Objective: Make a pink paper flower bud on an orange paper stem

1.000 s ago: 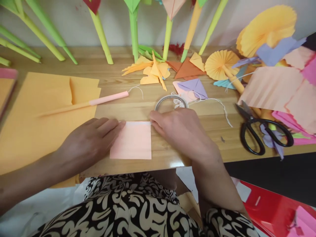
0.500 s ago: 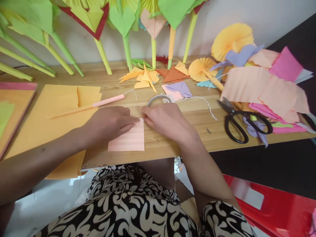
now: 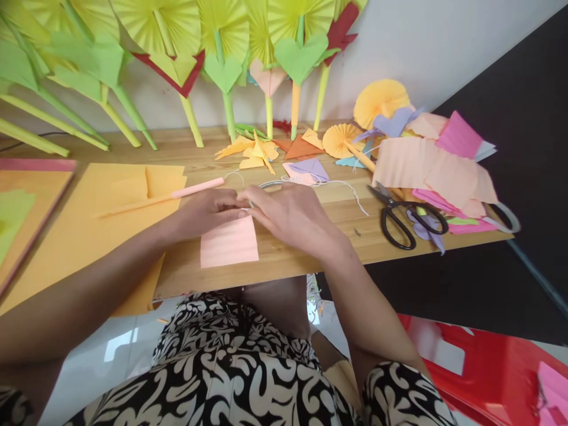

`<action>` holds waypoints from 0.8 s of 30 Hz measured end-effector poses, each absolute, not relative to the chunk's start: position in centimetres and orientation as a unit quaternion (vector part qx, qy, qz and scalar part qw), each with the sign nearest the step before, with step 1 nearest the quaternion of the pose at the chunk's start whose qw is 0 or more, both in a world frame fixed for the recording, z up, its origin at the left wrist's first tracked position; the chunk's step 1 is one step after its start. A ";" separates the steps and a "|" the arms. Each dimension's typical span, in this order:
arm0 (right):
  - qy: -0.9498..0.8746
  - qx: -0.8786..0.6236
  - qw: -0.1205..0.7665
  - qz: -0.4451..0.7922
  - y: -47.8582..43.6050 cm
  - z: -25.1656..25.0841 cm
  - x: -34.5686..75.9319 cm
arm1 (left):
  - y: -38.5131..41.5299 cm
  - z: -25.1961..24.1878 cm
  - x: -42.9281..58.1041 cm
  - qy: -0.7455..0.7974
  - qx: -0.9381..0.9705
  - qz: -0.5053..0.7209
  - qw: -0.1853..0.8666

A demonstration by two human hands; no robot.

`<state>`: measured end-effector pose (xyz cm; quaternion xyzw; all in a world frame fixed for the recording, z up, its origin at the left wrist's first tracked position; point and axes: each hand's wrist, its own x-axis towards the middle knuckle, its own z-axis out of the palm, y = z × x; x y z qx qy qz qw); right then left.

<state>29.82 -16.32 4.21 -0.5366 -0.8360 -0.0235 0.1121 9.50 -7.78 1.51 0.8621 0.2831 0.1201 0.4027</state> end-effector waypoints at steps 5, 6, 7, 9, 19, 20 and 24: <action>-0.828 -0.545 0.127 0.001 -15.7 3.3 29.9 | -8.0 1.5 9.2 0.322 0.785 0.136 0.512; -0.826 -0.547 0.139 0.001 -15.6 3.0 29.9 | -8.0 1.4 9.2 0.334 0.782 0.133 0.509; -0.823 -0.548 0.150 0.001 -15.7 2.7 30.0 | -8.0 1.5 9.2 0.345 0.782 0.130 0.503; -0.814 -0.555 0.170 -0.004 -16.1 2.1 30.7 | -8.1 1.5 9.3 0.364 0.779 0.127 0.494; -0.620 -0.766 0.142 -0.090 -25.4 1.0 43.6 | -8.3 1.5 9.9 0.396 0.765 0.117 0.495; -0.604 -0.784 0.115 -0.086 -25.9 1.0 44.7 | -8.3 1.4 9.8 0.399 0.757 0.116 0.504; -0.575 -0.817 0.016 -0.032 -26.3 1.1 47.3 | -8.1 1.2 9.6 0.422 0.714 0.124 0.545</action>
